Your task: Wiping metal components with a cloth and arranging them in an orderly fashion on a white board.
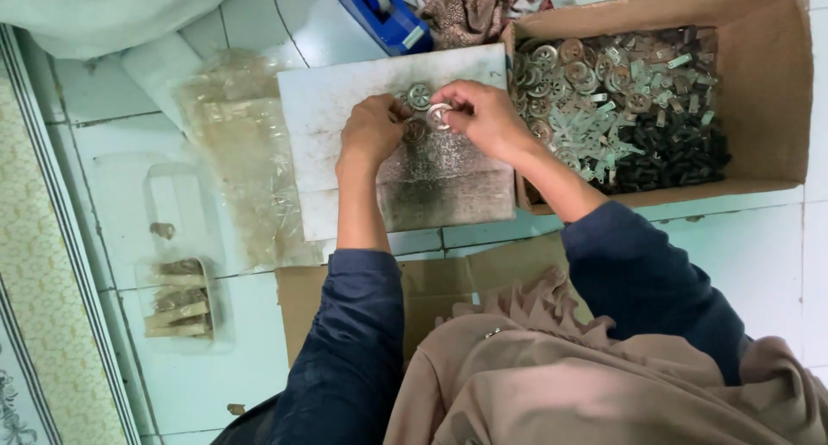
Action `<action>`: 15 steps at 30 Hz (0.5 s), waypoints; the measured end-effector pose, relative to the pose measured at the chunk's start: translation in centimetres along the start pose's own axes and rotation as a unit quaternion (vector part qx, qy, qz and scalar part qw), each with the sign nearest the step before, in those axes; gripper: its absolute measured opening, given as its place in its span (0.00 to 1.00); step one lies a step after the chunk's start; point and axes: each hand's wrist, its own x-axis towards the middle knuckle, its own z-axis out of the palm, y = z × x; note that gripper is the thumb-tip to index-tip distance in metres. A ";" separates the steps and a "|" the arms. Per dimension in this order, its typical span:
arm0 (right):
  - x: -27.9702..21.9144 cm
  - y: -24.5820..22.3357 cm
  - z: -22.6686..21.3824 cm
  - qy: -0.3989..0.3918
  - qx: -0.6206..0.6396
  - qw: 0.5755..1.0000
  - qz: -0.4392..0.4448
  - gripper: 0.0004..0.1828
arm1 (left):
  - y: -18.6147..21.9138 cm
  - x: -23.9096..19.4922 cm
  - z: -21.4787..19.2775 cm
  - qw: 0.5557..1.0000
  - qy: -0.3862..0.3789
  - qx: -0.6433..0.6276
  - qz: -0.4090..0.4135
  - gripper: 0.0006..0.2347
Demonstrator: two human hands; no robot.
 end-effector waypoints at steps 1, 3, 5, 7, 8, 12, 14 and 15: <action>0.5 0.2 0.6 -0.002 0.000 1.000 -0.002 0.15 | -0.7 0.2 0.0 1.000 0.003 0.000 -0.001 0.08; 1.2 0.7 1.7 -0.016 -0.062 0.998 0.023 0.14 | -2.0 0.4 0.2 0.999 0.024 -0.006 -0.032 0.07; 1.5 0.7 2.4 -0.020 -0.114 0.993 0.026 0.15 | -2.0 0.4 0.4 0.999 0.032 -0.006 -0.036 0.07; 1.6 0.7 3.0 -0.023 -0.165 0.986 0.030 0.15 | -2.0 0.4 0.7 0.998 0.038 -0.007 -0.039 0.07; 1.7 0.8 3.1 -0.015 -0.180 0.983 0.032 0.15 | -1.9 0.5 0.9 0.998 0.052 -0.009 -0.027 0.07; 2.0 2.9 4.1 0.006 -0.221 0.975 0.032 0.15 | -1.9 1.2 2.2 0.991 0.108 -0.073 -0.015 0.06; 1.6 1.9 4.1 0.011 -0.219 0.975 0.021 0.17 | -1.1 0.8 1.8 0.989 0.126 -0.080 -0.001 0.06; 1.3 1.4 4.0 0.016 -0.217 0.976 0.008 0.18 | -0.7 0.5 1.7 0.985 0.146 -0.086 0.014 0.06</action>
